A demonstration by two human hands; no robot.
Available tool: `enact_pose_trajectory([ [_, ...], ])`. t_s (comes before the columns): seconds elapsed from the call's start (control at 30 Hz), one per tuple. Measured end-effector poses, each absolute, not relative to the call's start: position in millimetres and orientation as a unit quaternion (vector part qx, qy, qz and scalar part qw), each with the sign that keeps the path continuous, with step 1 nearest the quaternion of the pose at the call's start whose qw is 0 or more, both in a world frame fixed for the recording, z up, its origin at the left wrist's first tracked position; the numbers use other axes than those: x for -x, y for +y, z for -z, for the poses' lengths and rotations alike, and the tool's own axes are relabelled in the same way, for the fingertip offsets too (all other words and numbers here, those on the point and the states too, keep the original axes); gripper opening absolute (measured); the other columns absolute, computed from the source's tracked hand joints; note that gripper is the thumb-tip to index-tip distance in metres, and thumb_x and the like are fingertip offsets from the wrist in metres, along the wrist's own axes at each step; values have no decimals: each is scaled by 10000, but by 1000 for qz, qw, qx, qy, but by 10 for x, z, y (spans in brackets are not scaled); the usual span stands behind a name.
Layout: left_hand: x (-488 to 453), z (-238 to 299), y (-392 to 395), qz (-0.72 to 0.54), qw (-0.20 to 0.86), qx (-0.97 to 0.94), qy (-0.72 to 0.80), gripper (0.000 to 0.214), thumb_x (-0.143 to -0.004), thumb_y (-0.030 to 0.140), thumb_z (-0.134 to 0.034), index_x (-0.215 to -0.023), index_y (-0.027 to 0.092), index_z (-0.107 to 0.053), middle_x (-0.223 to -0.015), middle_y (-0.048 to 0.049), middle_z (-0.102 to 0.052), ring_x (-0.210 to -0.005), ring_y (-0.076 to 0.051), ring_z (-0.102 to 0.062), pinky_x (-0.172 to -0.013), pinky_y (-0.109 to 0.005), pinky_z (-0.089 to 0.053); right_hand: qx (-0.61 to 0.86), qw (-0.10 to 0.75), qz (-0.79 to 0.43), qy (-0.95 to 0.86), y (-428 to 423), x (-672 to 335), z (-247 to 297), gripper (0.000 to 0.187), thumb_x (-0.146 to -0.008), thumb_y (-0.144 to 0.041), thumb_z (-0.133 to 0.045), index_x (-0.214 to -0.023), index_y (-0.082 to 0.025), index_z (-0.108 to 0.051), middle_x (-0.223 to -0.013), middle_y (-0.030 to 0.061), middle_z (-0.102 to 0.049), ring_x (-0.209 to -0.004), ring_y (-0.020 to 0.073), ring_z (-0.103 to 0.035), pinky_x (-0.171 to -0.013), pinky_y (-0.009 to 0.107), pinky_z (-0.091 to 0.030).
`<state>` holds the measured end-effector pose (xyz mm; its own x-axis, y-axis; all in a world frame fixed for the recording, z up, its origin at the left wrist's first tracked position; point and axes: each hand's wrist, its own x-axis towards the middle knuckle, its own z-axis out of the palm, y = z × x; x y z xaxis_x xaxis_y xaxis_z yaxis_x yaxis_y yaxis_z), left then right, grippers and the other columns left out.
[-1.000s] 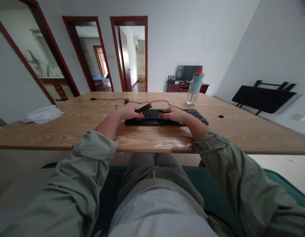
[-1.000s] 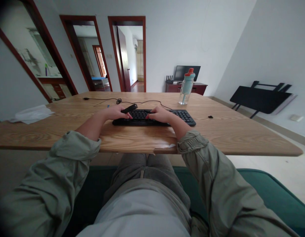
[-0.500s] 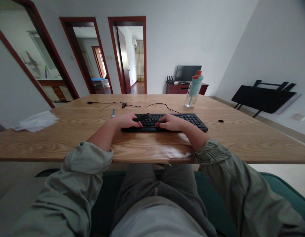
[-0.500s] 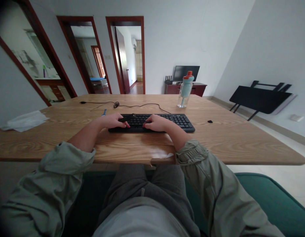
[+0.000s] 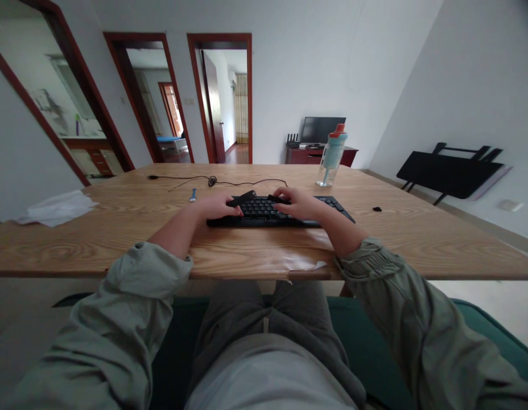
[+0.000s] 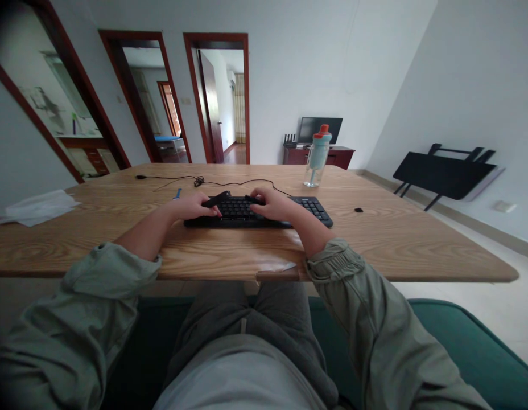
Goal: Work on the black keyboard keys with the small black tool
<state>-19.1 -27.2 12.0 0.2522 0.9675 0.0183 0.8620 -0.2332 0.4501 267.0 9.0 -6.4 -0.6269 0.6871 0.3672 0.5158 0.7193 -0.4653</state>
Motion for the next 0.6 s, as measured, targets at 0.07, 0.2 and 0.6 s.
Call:
enact_pose_trajectory([
  [0.07, 232, -101, -226, -164, 180, -774, 584, 456, -681, 551, -692, -942, 195, -806, -932, -53, -776, -889, -247, -686, -835, -311, -513, 368, 332, -198, -846, 194, -2849, 47, 341, -898, -452, -621, -1098, -176, -623, -941, 79, -707, -725, 164, -597, -691, 290, -480],
  [0.2, 276, -94, -159, -196, 145, -763, 598, 528, -706, 607, -667, -994, 185, -802, -888, -68, -761, -873, -261, -681, -847, -350, -508, 451, 437, -212, -749, 444, -3414, 34, 370, -917, -529, -579, -1017, -173, -600, -807, 53, -651, -597, 127, -524, -567, 254, -423],
  [0.6, 308, -115, -99, -285, 80, -730, 615, 450, -704, 572, -664, -867, 169, -779, -719, -34, -685, -763, -237, -624, -707, -305, -439, 677, 423, -113, -592, 766, -4848, 369, 159, -880, -293, -547, -905, -170, -645, -893, 132, -671, -705, 204, -558, -654, 364, -439],
])
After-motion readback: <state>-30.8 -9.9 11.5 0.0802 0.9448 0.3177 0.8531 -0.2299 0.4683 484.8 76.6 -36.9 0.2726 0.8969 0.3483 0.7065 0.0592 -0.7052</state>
